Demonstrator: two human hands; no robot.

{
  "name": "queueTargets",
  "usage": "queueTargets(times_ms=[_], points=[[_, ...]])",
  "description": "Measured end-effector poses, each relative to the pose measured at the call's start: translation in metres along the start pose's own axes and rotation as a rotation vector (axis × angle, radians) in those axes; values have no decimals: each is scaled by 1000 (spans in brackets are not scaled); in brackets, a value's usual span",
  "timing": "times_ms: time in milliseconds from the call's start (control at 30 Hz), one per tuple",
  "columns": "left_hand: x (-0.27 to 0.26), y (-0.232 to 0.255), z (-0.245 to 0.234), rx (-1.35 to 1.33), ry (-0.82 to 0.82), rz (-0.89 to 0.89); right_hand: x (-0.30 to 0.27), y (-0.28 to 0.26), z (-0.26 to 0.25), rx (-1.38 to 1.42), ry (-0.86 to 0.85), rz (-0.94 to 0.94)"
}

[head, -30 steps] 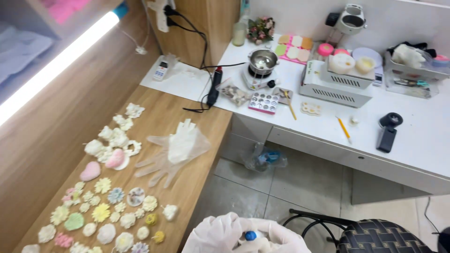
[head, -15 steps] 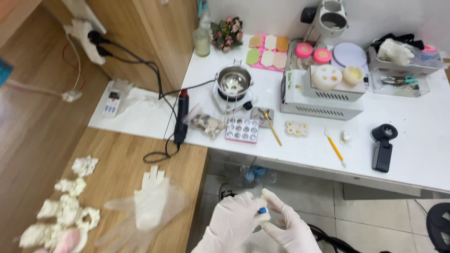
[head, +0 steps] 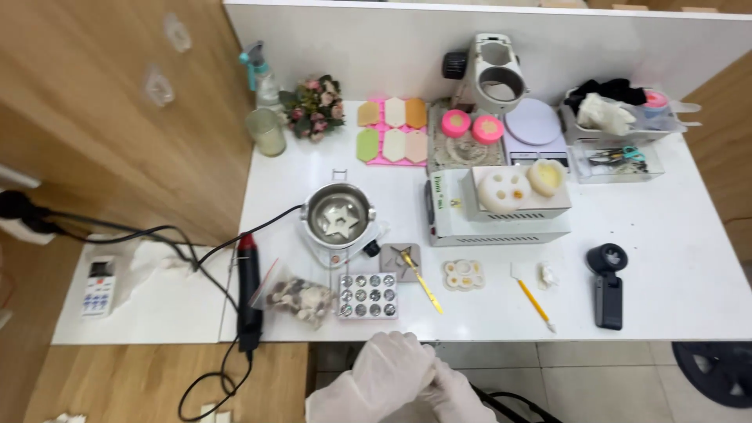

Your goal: Melting wax using a heater and heat gun and preparing decorative shells for candles.

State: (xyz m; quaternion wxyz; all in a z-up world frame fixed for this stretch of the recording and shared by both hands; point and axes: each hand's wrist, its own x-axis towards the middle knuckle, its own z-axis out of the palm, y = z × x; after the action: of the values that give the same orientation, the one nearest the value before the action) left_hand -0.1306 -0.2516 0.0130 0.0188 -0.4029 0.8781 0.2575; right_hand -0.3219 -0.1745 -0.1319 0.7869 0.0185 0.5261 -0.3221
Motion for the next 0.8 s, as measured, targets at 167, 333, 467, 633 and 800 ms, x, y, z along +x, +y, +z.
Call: queueTargets(times_ms=[167, 333, 467, 633, 800], points=[[32, -19, 0, 115, 177, 139, -34, -76, 41, -689, -345, -336], [66, -26, -36, 178, 438, 189, -24, -145, 62, -648, -587, -376], [96, -20, -4, 135, 430, -114, 4, -170, 34, -835, -403, -214], [110, -2, 17, -113, 478, -426, 18, -191, 29, -1259, -257, -216], [128, 16, 54, -127, 595, -715, 39, -187, 31, -1387, -338, -594]])
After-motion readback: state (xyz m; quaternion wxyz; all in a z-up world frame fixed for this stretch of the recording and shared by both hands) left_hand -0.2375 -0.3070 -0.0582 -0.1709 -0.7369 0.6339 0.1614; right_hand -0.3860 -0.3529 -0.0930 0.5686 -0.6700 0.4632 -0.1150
